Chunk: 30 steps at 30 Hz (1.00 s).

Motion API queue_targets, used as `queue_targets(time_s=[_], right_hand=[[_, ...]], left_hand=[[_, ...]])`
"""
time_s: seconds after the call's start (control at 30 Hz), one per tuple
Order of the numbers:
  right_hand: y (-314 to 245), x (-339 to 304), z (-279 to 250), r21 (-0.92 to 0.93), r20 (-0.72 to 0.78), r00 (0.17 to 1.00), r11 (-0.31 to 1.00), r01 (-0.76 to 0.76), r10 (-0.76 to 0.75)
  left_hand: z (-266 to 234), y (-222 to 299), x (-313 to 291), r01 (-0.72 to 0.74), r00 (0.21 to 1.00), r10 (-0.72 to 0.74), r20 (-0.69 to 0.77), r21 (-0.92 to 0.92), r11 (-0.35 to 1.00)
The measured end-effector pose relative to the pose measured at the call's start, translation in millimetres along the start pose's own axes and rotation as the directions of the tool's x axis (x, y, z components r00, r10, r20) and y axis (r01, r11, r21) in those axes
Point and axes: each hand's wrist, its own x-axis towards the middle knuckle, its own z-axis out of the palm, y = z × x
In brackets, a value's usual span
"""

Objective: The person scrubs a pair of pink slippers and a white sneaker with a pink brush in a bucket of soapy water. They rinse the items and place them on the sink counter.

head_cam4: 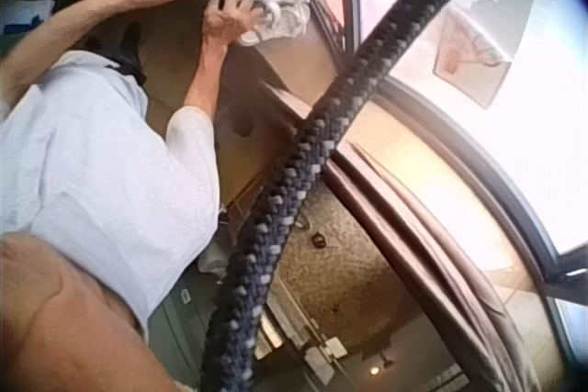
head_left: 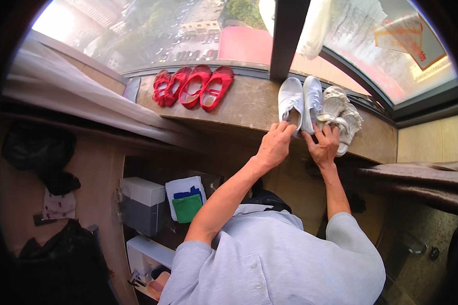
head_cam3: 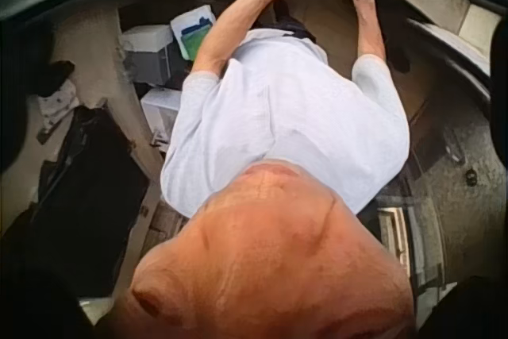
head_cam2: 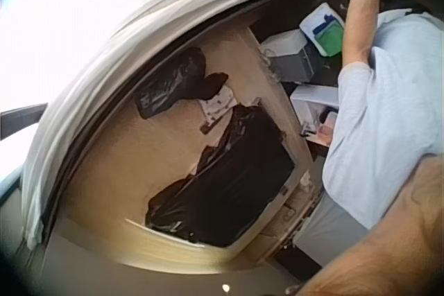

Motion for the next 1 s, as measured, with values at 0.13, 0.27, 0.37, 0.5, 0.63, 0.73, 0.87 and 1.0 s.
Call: queue_targets(time_s=[0.13,0.27,0.37,0.5,0.63,0.73,0.87,1.0], right_hand=[[0,0,4,0.027,0.006,1.0,1.0,0.006,-0.006],[-3,2,2,-0.001,0.029,1.0,1.0,0.008,-0.008],[-7,4,0,-0.011,0.038,0.999,1.0,-0.006,0.006],[-5,6,1,0.022,0.002,1.0,1.0,-0.02,0.02],[6,6,5,0.146,-0.044,0.997,0.988,-0.056,0.063],[7,11,5,0.283,-0.032,0.991,0.953,-0.112,0.126],[-6,9,5,0.356,-0.026,0.997,0.933,-0.06,0.074],[-6,0,10,0.443,-0.005,0.996,0.893,-0.08,0.092]], left_hand=[[-1,-1,-3,0.031,1.0,-0.031,-0.002,-0.027,0.999],[0,1,-5,0.053,0.998,-0.054,-0.011,-0.048,0.997],[-1,1,-5,0.064,0.998,-0.064,-0.001,-0.033,0.997],[1,3,0,0.038,0.999,-0.037,0.022,-0.031,0.999],[2,1,3,0.014,1.0,-0.014,-0.012,0.011,1.0],[-1,0,0,0.009,1.0,-0.008,-0.019,0.008,1.0],[3,2,-4,0.02,1.0,-0.02,-0.016,0.004,1.0],[11,1,-6,0.055,0.998,-0.055,-0.005,-0.004,0.998]])
